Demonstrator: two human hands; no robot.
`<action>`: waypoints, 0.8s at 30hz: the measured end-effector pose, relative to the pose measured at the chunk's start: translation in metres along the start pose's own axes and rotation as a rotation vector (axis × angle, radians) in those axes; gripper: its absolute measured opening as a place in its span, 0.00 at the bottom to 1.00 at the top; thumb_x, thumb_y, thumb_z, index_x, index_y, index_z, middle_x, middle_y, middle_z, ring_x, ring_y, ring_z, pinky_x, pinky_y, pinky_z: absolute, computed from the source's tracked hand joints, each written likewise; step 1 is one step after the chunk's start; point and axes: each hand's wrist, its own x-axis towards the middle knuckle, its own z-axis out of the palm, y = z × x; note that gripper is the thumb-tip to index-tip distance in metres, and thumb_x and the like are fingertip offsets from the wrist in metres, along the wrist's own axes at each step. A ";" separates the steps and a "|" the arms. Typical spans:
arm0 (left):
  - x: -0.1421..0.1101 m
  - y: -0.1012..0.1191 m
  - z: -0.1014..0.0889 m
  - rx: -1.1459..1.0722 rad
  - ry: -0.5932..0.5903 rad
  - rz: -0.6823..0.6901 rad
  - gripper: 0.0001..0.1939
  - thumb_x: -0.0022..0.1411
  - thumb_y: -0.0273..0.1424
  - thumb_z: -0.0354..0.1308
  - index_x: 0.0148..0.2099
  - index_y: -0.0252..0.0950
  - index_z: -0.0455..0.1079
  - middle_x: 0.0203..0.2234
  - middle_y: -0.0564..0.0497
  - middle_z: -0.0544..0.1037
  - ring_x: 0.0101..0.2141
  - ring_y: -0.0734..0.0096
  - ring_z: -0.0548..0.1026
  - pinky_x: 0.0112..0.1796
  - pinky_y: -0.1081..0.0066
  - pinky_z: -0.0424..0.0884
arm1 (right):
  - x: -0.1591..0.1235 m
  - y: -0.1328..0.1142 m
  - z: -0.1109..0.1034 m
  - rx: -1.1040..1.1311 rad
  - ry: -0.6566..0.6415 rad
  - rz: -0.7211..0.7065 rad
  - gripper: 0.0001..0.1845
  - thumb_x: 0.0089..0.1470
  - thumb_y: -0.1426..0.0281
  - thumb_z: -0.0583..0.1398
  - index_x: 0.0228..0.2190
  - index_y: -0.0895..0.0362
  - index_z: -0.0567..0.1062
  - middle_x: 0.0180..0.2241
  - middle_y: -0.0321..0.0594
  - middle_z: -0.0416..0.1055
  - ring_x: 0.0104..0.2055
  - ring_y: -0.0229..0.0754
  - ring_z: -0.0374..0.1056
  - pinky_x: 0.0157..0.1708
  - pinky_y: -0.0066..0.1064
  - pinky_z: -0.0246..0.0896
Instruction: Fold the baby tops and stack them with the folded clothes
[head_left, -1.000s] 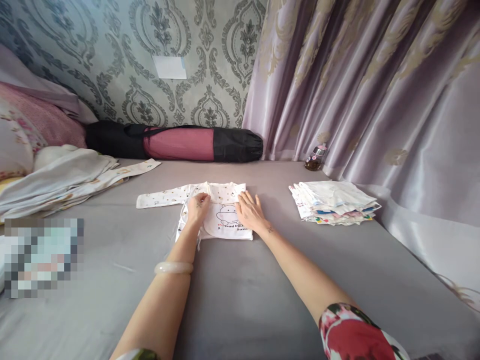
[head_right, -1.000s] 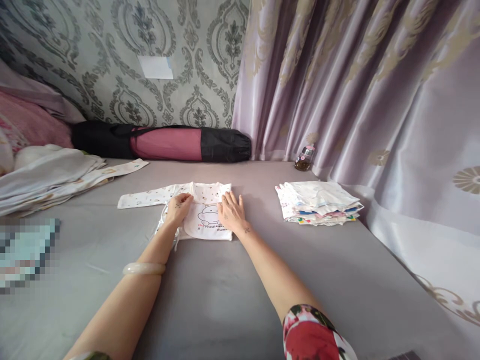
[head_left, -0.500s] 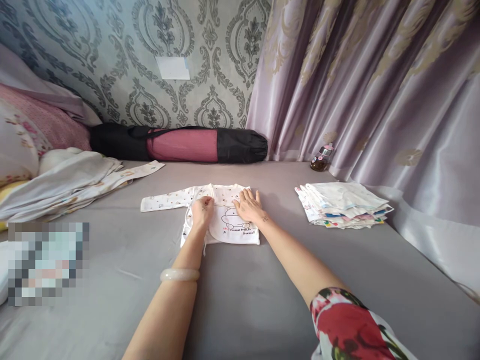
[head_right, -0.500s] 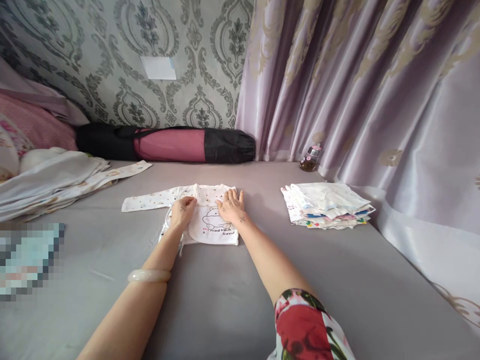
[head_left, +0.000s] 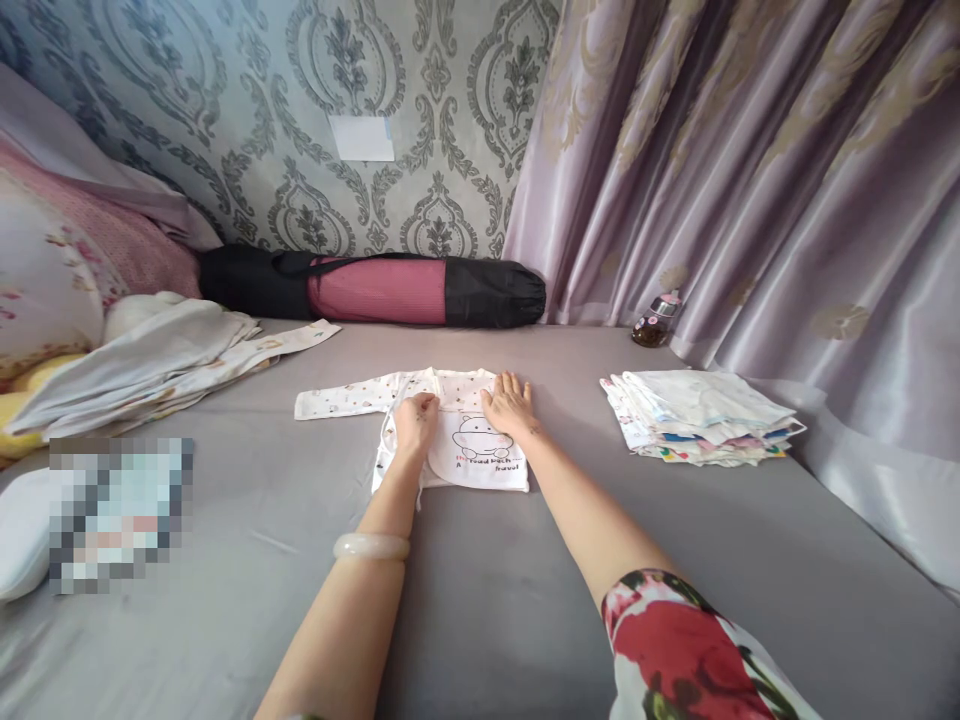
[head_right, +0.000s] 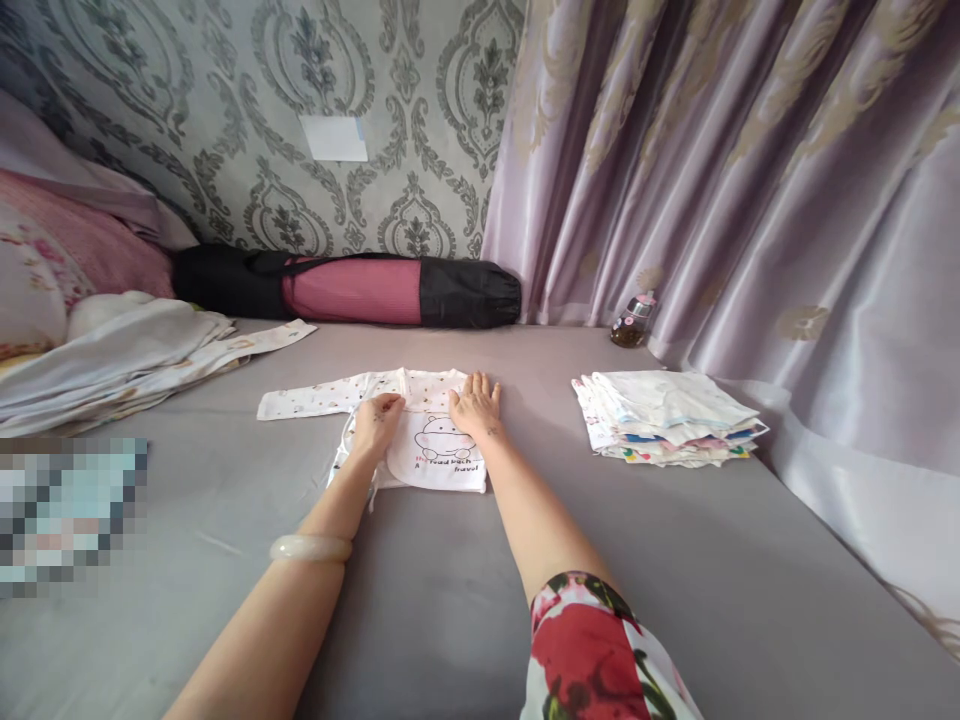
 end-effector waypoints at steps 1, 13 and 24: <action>0.000 0.000 0.000 0.003 -0.007 0.008 0.16 0.60 0.33 0.52 0.44 0.33 0.77 0.35 0.45 0.81 0.40 0.60 0.77 0.45 0.67 0.69 | 0.000 0.000 -0.001 -0.002 -0.012 0.003 0.38 0.66 0.57 0.36 0.67 0.70 0.46 0.70 0.51 0.36 0.72 0.50 0.29 0.67 0.49 0.23; 0.000 -0.005 -0.006 -0.113 -0.009 -0.020 0.21 0.61 0.25 0.47 0.53 0.32 0.72 0.40 0.42 0.80 0.44 0.60 0.77 0.49 0.62 0.70 | -0.025 -0.041 -0.006 0.044 -0.053 -0.261 0.33 0.66 0.54 0.36 0.68 0.51 0.49 0.71 0.46 0.34 0.72 0.53 0.30 0.66 0.55 0.26; -0.001 -0.002 -0.008 -0.149 -0.018 0.003 0.21 0.56 0.21 0.48 0.49 0.34 0.75 0.43 0.44 0.80 0.48 0.62 0.76 0.51 0.64 0.68 | -0.022 -0.059 0.009 0.017 -0.049 -0.151 0.32 0.65 0.50 0.36 0.67 0.42 0.48 0.71 0.44 0.36 0.71 0.62 0.29 0.61 0.67 0.22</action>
